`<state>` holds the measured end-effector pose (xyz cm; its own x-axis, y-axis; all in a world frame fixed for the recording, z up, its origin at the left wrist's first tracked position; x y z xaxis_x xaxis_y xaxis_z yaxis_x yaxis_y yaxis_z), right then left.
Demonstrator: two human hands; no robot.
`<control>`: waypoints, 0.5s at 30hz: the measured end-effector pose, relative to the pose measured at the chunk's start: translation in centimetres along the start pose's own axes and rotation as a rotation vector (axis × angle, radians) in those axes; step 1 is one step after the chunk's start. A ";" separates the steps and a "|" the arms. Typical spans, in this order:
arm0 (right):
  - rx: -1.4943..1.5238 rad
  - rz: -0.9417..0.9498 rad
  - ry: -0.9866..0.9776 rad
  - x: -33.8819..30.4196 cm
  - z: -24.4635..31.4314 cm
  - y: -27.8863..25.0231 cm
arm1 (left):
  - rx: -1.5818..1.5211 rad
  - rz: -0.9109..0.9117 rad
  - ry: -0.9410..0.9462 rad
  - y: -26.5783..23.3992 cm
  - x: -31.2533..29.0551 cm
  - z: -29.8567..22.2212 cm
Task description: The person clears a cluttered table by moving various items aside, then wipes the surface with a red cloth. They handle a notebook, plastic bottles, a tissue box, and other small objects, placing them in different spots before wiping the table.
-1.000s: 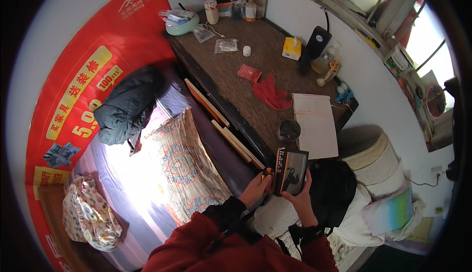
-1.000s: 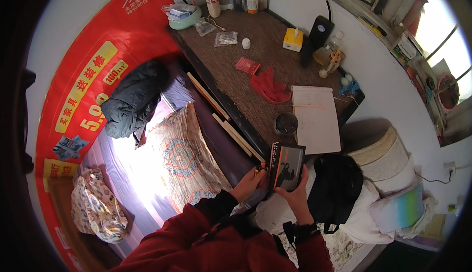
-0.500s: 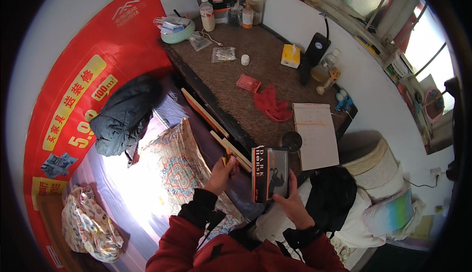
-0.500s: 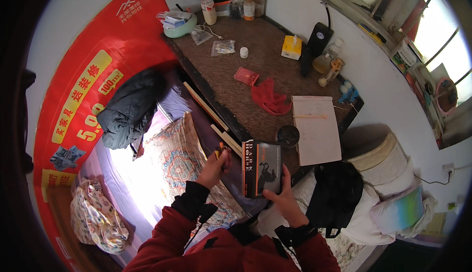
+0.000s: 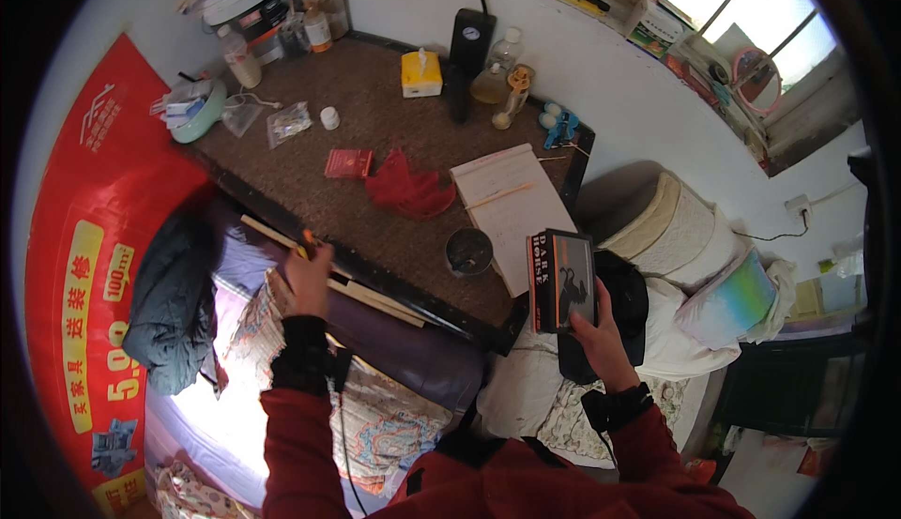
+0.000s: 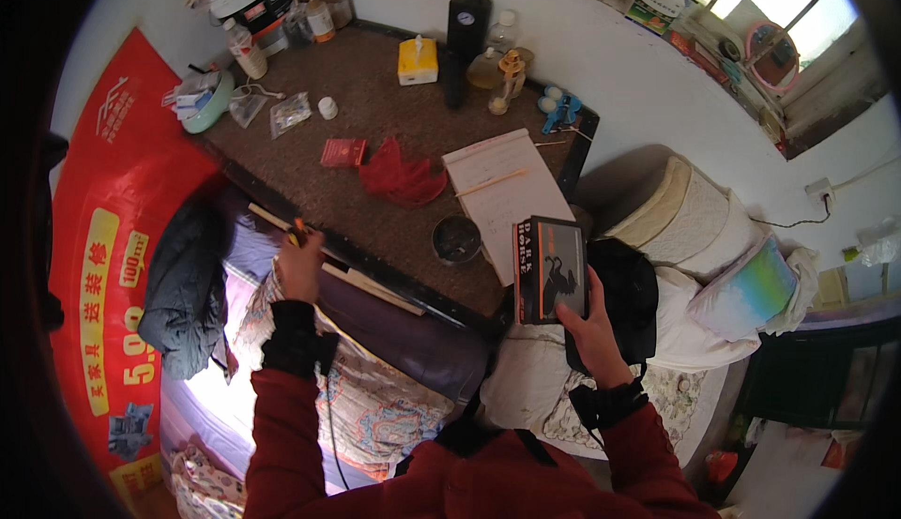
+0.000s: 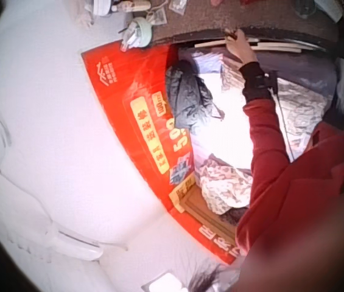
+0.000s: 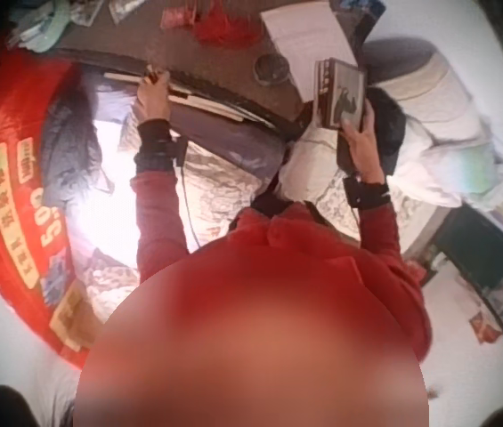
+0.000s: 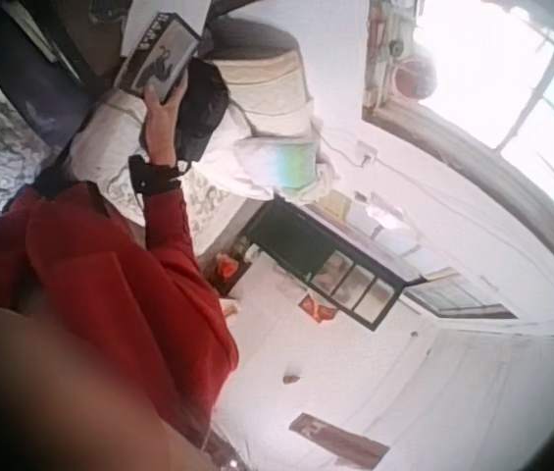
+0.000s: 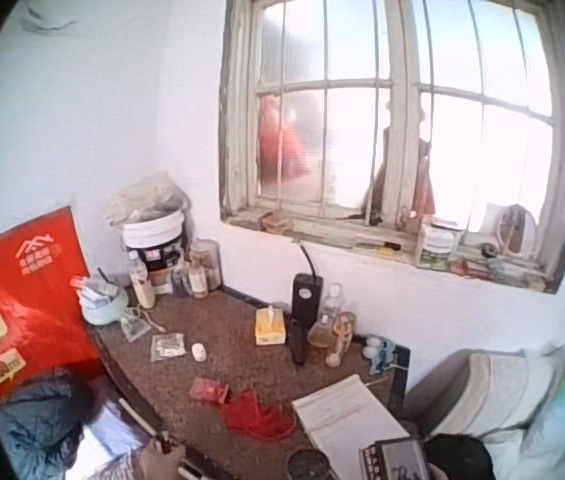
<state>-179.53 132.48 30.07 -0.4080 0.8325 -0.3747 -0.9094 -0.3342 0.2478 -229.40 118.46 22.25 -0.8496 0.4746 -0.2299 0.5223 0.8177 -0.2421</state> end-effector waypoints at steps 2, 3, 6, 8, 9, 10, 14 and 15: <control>-0.031 -0.047 0.012 -0.5 -0.7 -1.6 | 0.319 -0.103 0.245 -0.9 5.3 -2.6; -0.092 -0.082 0.011 -0.8 -0.8 -2.4 | 0.397 -0.132 0.438 -0.4 7.1 -4.3; -0.002 -0.063 -0.039 -2.4 -0.9 -3.6 | 0.741 -0.135 0.743 0.6 11.6 -8.2; -0.001 -0.134 -0.016 -3.5 -1.2 -5.1 | 0.881 -0.111 0.603 2.1 14.2 -8.4; -0.037 -0.201 -0.010 -4.0 -1.6 -5.9 | 0.971 -0.068 0.578 2.9 15.5 -8.9; -0.037 -0.247 -0.023 -4.6 -1.6 -6.7 | 1.059 -0.018 0.551 3.9 16.6 -9.0; 0.078 -0.339 0.026 -6.6 -3.1 -9.0 | 1.298 0.041 0.381 5.4 22.9 -9.0; 0.086 -0.349 0.027 -7.0 -3.4 -9.3 | 1.315 0.049 0.337 5.1 24.3 -8.5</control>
<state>-168.48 128.24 27.37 -0.0767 0.8775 -0.4734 -0.9846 0.0081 0.1745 -248.03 136.96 23.40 -0.7054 0.7053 -0.0703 0.0742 -0.0251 -0.9969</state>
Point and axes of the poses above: each hand's wrist, its own x-axis towards the middle knuckle, its own y-axis out of the palm, z = x × y, the point moved 8 cm from there along x, towards the middle knuckle
